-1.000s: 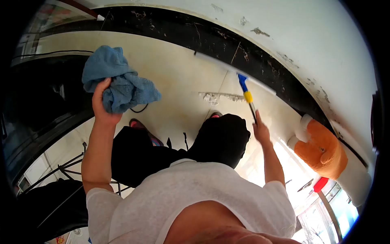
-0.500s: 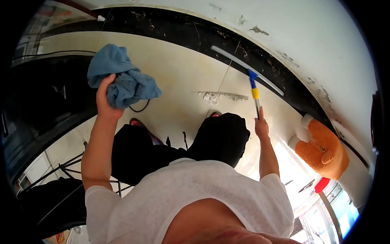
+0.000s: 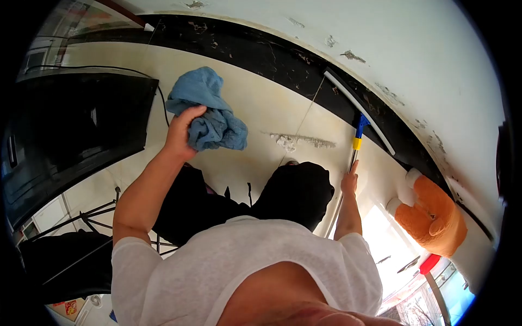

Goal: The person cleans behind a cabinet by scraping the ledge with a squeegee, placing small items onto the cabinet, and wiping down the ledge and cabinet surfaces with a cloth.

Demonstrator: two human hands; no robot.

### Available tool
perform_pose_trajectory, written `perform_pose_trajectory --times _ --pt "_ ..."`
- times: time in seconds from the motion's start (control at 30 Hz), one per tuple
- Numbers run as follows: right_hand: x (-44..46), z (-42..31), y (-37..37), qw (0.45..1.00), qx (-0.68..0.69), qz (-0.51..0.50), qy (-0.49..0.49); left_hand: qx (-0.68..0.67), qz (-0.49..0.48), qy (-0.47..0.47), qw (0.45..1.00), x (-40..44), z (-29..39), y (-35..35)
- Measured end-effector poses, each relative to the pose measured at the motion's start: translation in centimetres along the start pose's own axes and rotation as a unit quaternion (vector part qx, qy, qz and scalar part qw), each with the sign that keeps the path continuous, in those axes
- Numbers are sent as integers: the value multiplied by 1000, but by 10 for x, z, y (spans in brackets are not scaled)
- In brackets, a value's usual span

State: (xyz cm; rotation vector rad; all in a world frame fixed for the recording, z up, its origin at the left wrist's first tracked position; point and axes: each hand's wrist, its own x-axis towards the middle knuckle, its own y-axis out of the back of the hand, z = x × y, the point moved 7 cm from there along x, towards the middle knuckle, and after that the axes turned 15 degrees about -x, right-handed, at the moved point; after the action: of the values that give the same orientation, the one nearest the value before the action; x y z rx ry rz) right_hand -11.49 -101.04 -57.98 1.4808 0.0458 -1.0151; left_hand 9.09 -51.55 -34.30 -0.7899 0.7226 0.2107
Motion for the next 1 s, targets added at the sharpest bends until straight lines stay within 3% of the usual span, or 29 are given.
perform_pose_trajectory --times 0.1,0.17,0.23,0.27,0.3,0.4,0.47,0.53,0.6,0.63,0.67,0.73,0.8,0.93,1.0 --pt "-2 -6 10 997 -62 44 -14 18 15 18 1000 2 -9 -6" --pt "-5 -40 47 975 23 209 71 25 14 38 999 7 -18 -14" --pt "7 -82 66 942 140 234 196 49 20 56 997 17 -34 -22" --pt "-5 -114 87 915 340 80 203 70 13 76 995 26 -45 -29" --pt "-34 -155 121 828 519 -80 196 91 6 96 991 35 -56 -39" --pt "-72 -230 178 718 574 -182 348 127 -52 122 983 68 -103 -68" --pt "-69 -263 189 628 632 -166 422 156 -97 132 974 67 -127 -97" --pt "-72 -269 196 644 663 -244 292 212 -194 100 953 71 -144 -113" --pt "-55 -272 189 556 742 -282 245 185 -224 111 950 54 -127 -122" --pt "-64 -285 189 426 742 -426 293 235 -160 111 952 48 -113 -111" --pt "-75 -291 190 282 711 -558 322 276 -167 94 942 51 -102 -100" --pt "-52 -288 182 453 756 -401 250 341 -144 22 929 30 -59 -84" --pt "-38 -301 180 447 744 -405 287 309 -121 32 943 18 -28 -55" --pt "1 -326 183 495 735 -315 340 286 -78 50 954 -27 10 -20" --pt "19 -347 188 498 786 -269 249 259 -76 68 960 -49 14 -10"
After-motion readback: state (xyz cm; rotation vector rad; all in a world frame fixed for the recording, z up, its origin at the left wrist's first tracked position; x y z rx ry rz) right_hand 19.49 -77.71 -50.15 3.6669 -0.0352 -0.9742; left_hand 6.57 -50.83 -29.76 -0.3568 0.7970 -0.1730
